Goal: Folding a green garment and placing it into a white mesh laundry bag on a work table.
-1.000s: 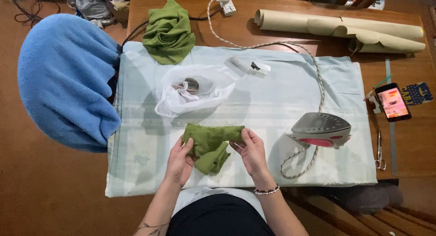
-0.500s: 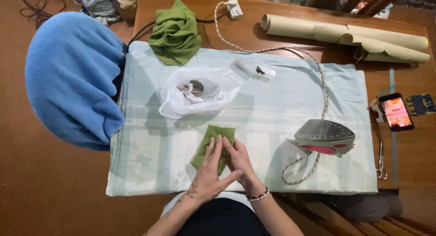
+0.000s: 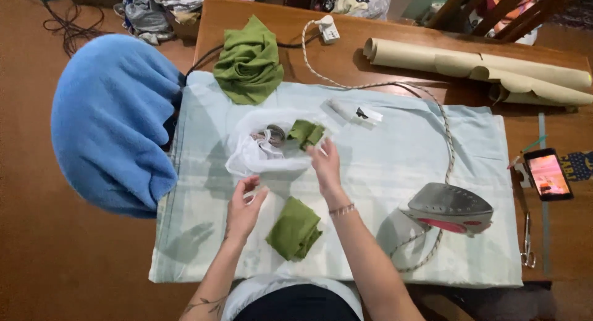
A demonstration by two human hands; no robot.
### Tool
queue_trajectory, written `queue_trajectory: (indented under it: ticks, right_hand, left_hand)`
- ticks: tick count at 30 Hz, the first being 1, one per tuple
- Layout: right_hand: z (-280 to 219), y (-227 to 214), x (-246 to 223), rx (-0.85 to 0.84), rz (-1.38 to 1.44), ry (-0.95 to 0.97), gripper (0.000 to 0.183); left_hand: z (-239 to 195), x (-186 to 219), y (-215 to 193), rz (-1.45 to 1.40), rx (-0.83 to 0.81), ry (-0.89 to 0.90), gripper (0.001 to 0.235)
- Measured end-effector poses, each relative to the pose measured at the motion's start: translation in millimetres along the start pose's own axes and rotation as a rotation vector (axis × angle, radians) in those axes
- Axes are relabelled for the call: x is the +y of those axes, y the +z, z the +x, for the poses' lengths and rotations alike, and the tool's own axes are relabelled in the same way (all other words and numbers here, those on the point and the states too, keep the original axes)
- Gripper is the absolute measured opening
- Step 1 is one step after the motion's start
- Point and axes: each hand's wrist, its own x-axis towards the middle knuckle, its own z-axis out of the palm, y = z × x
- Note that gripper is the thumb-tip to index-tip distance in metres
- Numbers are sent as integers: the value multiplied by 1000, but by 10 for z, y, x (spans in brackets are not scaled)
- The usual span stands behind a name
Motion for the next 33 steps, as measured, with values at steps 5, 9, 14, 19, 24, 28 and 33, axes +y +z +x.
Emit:
queue_trajectory:
  ticks: [5,9,14,19,24,28,33]
  right_hand:
    - [-284,-289,607,-107,-481,-121,54]
    - [-749,-299,503,-417,-1008,114,89]
    - [-771,-303,764,-457,-1029,226,98]
    - [-590,-460,1093,-422,-883,210,62]
    - [-551,-485,733,-485,-769,203,53]
    - [-524,-375,105,-433,-374,246,62]
    - [-87,-99,-345,-173,77,325,64]
  left_hand:
    - [329,-361,-81,-147,132,-96,49]
    - [635,-635,-74,-322,248,-174,84]
    - [678,-93,79,-588,252,-340,108]
    - [967,21,379,-716,278,-430,115]
    - [1377,-769,509,-452,409,-327,75]
    - [1209,-658,364,-226,427,-299,62]
    - [997,-345,289,-184,319,-203,57]
